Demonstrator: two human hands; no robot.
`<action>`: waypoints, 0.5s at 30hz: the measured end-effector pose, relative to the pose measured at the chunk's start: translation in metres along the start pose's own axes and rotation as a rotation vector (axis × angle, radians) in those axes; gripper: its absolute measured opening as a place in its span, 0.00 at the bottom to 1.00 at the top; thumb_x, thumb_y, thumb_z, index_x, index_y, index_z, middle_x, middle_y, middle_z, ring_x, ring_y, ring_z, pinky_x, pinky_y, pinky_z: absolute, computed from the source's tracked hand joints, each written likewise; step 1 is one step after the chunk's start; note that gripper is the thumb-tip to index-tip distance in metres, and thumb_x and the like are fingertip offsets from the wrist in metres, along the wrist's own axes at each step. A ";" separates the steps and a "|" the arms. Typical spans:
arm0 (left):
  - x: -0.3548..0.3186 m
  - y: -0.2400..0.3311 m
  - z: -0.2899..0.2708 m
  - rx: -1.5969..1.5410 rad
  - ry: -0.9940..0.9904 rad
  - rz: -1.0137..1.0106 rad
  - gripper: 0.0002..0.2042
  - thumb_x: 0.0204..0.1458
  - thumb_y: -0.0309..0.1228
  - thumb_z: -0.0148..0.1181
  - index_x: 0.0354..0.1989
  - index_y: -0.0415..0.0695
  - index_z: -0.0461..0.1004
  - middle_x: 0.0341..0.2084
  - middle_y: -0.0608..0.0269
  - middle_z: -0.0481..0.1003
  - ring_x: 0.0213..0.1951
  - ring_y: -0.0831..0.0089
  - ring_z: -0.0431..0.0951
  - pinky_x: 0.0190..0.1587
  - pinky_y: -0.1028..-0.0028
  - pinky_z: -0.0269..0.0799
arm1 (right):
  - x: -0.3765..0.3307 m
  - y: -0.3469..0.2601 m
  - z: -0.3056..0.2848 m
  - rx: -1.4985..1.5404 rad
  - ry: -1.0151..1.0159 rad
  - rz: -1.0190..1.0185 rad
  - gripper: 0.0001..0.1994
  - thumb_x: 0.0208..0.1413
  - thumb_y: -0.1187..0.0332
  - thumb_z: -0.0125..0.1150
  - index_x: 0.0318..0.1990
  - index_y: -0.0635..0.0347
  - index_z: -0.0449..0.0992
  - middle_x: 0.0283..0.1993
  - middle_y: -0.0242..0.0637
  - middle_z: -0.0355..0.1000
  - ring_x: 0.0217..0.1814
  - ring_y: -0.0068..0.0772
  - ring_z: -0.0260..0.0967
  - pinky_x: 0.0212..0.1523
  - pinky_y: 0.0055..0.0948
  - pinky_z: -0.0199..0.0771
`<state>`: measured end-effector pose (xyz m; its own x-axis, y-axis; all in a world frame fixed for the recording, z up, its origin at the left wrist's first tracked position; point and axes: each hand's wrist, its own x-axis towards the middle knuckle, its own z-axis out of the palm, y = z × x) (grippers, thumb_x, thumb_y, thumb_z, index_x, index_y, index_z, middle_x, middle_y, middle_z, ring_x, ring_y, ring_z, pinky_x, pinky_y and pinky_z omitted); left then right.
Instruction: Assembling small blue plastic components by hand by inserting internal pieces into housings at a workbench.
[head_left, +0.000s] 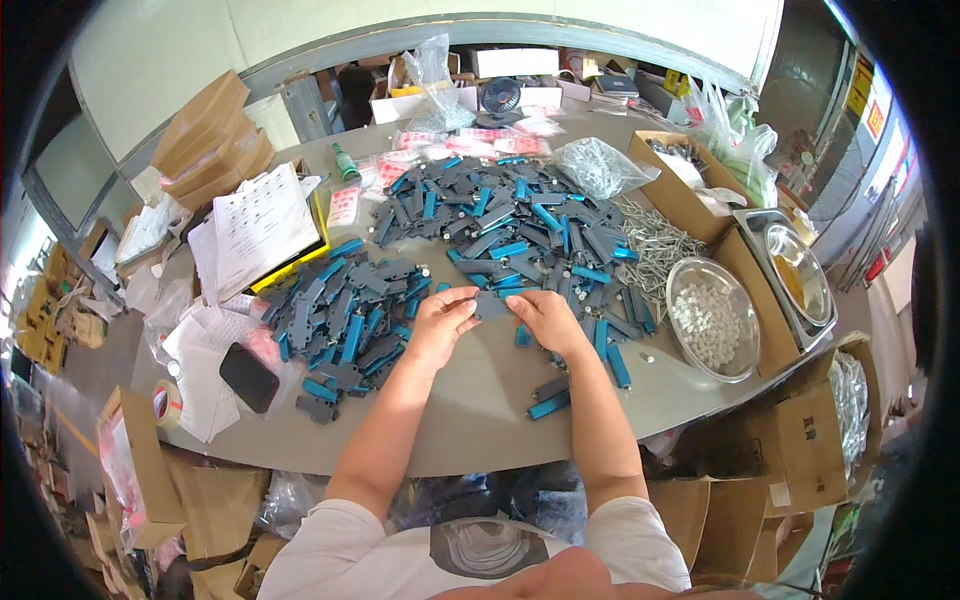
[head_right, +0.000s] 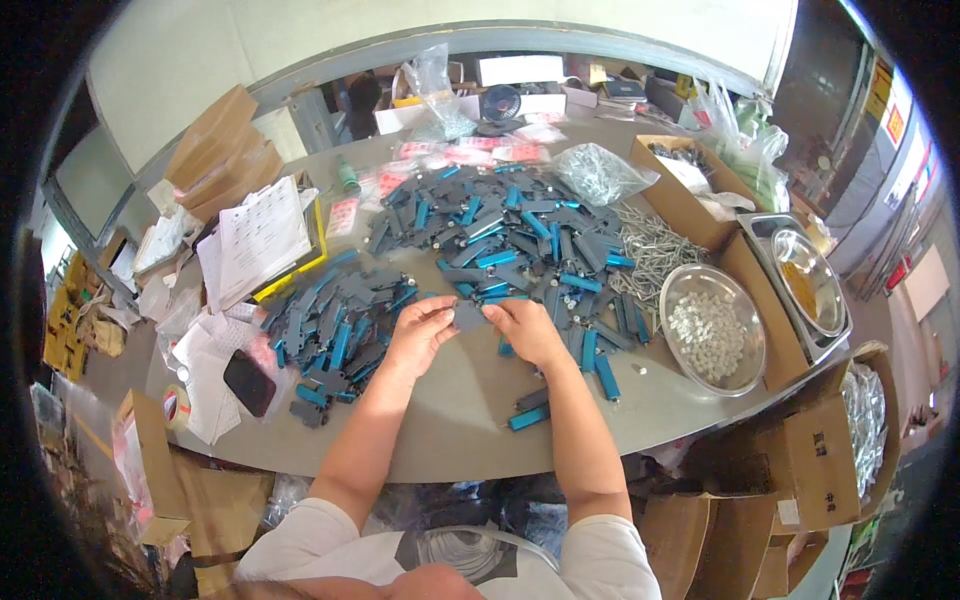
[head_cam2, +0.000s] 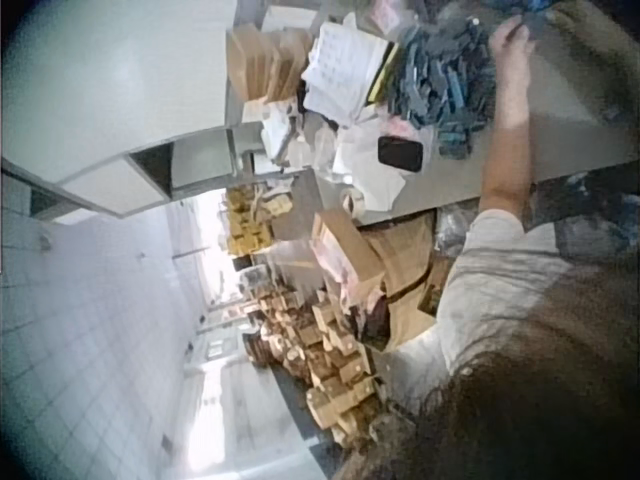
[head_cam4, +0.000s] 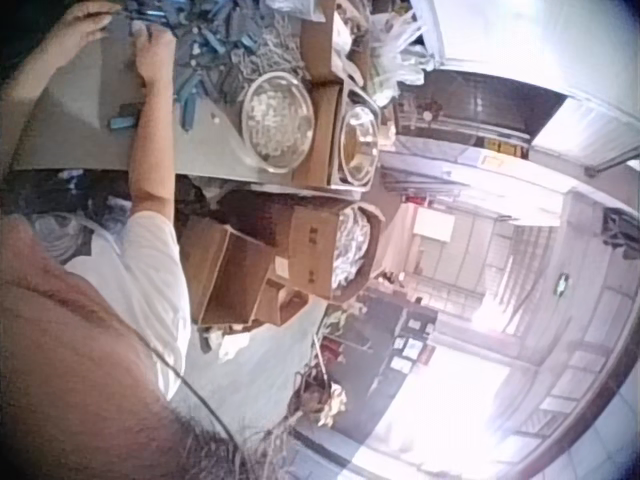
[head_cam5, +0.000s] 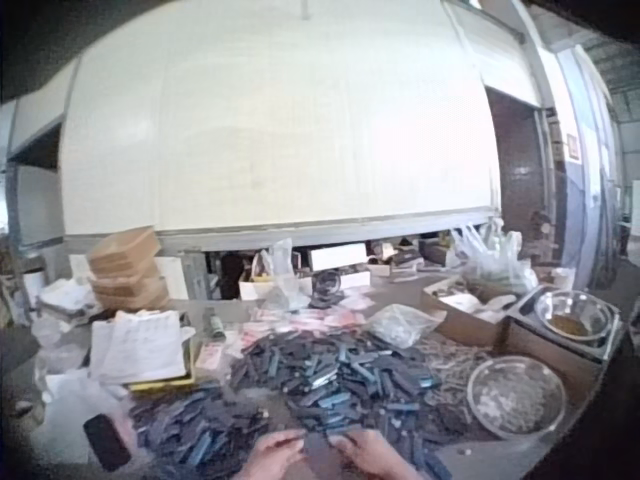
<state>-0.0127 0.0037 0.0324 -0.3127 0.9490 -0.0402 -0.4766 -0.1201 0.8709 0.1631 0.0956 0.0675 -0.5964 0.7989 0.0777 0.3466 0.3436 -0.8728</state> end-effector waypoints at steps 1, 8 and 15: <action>0.000 0.000 -0.001 0.002 -0.002 0.000 0.12 0.52 0.24 0.57 0.45 0.34 0.71 0.36 0.60 0.74 0.35 0.74 0.76 0.41 0.75 0.75 | -0.002 -0.004 -0.001 -0.052 0.015 -0.070 0.17 0.54 0.56 0.57 0.29 0.64 0.76 0.23 0.52 0.70 0.27 0.53 0.69 0.29 0.39 0.67; -0.001 0.006 0.003 -0.056 -0.054 -0.020 0.12 0.53 0.29 0.58 0.43 0.36 0.71 0.35 0.61 0.75 0.34 0.74 0.77 0.37 0.77 0.76 | -0.002 -0.008 0.002 -0.067 0.113 -0.253 0.17 0.54 0.60 0.56 0.24 0.67 0.71 0.21 0.51 0.66 0.22 0.52 0.62 0.25 0.38 0.63; -0.002 0.006 0.003 -0.021 -0.107 0.014 0.10 0.55 0.32 0.55 0.40 0.38 0.70 0.32 0.60 0.76 0.32 0.74 0.78 0.35 0.79 0.76 | -0.004 -0.012 0.001 -0.030 0.100 -0.259 0.15 0.54 0.60 0.57 0.26 0.66 0.72 0.22 0.50 0.67 0.22 0.48 0.63 0.26 0.36 0.63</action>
<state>-0.0125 0.0023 0.0392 -0.2309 0.9727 0.0255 -0.4901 -0.1389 0.8605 0.1600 0.0877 0.0774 -0.5942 0.7268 0.3445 0.2139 0.5557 -0.8034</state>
